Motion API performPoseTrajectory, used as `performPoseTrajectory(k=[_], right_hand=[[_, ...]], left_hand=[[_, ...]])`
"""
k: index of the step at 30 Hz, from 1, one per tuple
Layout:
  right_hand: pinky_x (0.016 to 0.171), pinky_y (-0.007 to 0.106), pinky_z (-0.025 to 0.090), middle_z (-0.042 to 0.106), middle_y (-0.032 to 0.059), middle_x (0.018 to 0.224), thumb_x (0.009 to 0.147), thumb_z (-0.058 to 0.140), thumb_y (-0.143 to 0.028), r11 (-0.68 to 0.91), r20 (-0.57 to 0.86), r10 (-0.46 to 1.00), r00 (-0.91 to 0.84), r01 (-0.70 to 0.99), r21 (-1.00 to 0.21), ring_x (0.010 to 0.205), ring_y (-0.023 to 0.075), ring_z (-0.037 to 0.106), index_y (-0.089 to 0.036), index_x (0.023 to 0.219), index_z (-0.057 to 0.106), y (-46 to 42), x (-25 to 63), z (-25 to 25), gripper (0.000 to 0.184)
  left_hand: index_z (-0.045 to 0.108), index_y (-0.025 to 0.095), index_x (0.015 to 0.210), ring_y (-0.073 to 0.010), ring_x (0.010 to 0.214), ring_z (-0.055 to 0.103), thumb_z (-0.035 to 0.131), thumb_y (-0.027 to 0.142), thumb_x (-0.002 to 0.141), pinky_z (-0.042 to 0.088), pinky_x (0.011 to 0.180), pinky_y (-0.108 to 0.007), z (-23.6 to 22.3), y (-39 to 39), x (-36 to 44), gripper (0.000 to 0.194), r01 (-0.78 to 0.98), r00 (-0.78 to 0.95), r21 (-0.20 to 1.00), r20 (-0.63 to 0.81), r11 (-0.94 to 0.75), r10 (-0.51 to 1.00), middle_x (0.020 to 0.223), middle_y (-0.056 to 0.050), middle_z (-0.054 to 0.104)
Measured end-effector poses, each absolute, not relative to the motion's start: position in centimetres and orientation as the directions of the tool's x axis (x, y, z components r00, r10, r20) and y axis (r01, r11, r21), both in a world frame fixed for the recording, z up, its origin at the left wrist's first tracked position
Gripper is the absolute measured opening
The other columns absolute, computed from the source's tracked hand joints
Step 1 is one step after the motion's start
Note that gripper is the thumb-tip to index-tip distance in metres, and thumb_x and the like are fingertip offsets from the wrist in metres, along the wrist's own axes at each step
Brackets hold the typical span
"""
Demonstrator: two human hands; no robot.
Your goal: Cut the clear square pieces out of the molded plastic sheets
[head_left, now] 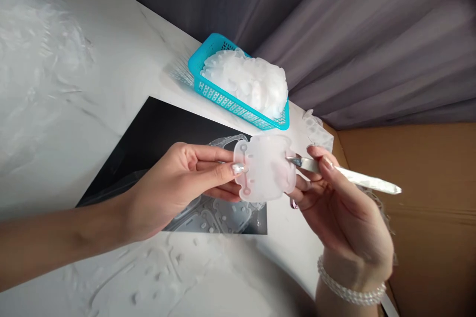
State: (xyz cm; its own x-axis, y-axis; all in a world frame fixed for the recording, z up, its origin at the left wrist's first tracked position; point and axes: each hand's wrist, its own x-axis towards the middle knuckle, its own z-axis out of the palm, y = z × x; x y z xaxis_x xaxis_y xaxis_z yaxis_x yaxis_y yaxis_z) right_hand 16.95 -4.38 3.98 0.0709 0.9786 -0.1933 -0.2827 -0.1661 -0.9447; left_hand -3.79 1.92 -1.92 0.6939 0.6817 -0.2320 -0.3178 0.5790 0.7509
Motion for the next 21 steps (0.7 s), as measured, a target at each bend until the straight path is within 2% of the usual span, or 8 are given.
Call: performPoseTrajectory(k=[6,13,21], right_hand=[[0.079,0.025,0.063,0.077,-0.0006,0.103,0.099,0.049,-0.026,-0.161,-0.177,0.983,0.045,-0.243,-0.957,0.089,0.016,0.076,-0.029,0.103,0.071,-4.9,16.75,4.65,0.023],[0.082,0.03,0.064,0.078,-0.001,0.102,0.1,0.047,-0.025,-0.157,-0.171,0.985,0.039,-0.239,-0.958,0.087,0.017,0.076,-0.029,0.103,0.071,-5.14,16.87,4.89,0.024],[0.072,0.026,0.064,0.078,-0.002,0.096,0.097,0.056,-0.029,-0.155,-0.172,0.982,0.073,-0.196,-0.968,0.083,0.0166,0.077,-0.03,0.102,0.071,-5.09,16.78,5.0,0.017]], left_hand=[[0.078,0.032,0.102,-0.0169,0.084,0.074,0.074,0.035,0.084,0.063,0.075,-0.023,-2.24,1.86,-3.71,0.019,-0.316,0.681,0.766,-0.228,0.56,0.696,0.088,0.0,0.078],[0.078,0.032,0.102,-0.0172,0.083,0.075,0.074,0.034,0.084,0.063,0.073,-0.022,-1.83,1.72,-3.98,0.018,-0.301,0.685,0.77,-0.236,0.563,0.689,0.09,0.0,0.078],[0.078,0.034,0.099,-0.0124,0.075,0.072,0.073,0.031,0.085,0.061,0.067,-0.017,-1.71,1.77,-4.11,0.016,-0.3,0.676,0.787,-0.223,0.539,0.702,0.086,0.003,0.078]])
